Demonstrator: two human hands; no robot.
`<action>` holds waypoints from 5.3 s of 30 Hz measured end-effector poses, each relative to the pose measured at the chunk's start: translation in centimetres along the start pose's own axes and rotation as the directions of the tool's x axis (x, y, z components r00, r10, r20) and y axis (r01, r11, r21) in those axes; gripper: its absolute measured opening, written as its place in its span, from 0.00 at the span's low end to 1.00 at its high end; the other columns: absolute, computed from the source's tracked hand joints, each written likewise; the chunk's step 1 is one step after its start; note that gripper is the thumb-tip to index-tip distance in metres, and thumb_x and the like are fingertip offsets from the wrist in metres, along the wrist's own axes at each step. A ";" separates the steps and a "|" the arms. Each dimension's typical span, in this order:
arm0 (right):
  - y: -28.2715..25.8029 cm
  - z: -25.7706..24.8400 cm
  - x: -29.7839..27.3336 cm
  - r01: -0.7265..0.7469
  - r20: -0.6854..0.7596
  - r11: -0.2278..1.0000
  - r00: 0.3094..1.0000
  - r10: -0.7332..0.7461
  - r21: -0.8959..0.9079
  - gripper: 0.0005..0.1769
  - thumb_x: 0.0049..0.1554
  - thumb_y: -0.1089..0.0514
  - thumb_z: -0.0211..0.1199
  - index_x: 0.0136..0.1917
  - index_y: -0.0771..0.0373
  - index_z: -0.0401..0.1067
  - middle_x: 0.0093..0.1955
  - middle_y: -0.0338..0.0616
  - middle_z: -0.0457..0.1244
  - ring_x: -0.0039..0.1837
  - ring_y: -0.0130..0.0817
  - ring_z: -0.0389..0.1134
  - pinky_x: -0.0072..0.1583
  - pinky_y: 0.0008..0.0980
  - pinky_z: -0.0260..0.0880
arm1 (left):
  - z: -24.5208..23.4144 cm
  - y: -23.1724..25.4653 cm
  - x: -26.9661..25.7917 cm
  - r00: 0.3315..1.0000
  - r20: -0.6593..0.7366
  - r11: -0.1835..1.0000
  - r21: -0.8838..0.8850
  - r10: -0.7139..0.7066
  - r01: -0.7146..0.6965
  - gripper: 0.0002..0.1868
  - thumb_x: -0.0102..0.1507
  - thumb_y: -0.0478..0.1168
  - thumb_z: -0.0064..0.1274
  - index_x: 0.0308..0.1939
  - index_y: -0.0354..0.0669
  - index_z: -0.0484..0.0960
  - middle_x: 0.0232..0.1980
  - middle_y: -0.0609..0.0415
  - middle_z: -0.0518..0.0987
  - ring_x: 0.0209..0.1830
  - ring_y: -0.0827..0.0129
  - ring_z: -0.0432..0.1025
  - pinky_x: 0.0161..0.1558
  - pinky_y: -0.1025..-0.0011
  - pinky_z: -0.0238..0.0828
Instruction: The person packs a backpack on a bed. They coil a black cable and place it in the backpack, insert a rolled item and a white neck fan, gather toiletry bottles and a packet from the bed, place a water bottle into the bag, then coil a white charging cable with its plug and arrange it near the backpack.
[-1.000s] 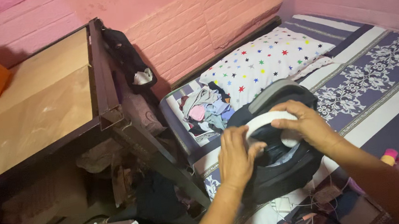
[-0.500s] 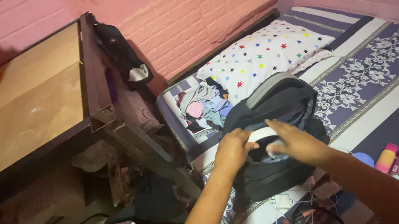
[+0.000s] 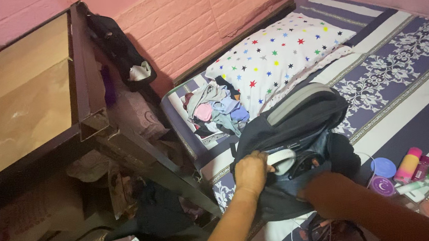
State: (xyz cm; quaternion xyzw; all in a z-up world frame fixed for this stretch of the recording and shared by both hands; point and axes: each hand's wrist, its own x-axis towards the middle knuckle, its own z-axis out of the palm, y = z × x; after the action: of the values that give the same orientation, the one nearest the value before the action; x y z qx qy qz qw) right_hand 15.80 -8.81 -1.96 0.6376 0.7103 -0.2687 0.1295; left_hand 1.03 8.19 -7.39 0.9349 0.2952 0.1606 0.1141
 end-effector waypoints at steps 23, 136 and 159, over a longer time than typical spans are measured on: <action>-1.0 -2.4 0.0 -0.061 0.002 0.998 0.998 0.061 0.030 0.18 0.49 0.55 0.65 0.55 0.53 0.76 0.53 0.49 0.68 0.60 0.52 0.68 0.60 0.51 0.68 | 8.4 -6.2 2.4 0.976 0.079 0.978 0.068 -0.201 0.196 0.10 0.59 0.48 0.60 0.36 0.47 0.83 0.37 0.47 0.84 0.38 0.51 0.80 0.39 0.56 0.75; 2.1 1.4 -4.2 -0.335 -0.413 0.847 0.760 0.501 0.412 0.54 0.53 0.59 0.71 0.82 0.54 0.40 0.85 0.50 0.33 0.84 0.55 0.30 0.78 0.59 0.38 | -6.7 13.2 3.1 0.950 0.175 0.966 -0.029 0.257 -0.256 0.41 0.55 0.45 0.65 0.71 0.49 0.66 0.76 0.50 0.65 0.79 0.43 0.49 0.72 0.42 0.37; 9.8 5.0 -17.2 -0.583 -0.323 0.654 0.576 0.751 0.482 0.53 0.53 0.59 0.68 0.81 0.50 0.39 0.86 0.45 0.30 0.85 0.49 0.24 0.79 0.58 0.26 | 0.2 26.0 5.3 0.873 0.163 0.882 -0.201 0.459 -0.426 0.39 0.57 0.39 0.62 0.72 0.47 0.65 0.76 0.49 0.61 0.80 0.41 0.42 0.76 0.45 0.35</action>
State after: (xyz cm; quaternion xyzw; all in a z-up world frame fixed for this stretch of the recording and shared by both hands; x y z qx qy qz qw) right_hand 27.23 -25.52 0.82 0.9180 0.3653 -0.1375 -0.0708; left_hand 18.62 -9.52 1.72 0.9770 0.0454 0.1080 0.1782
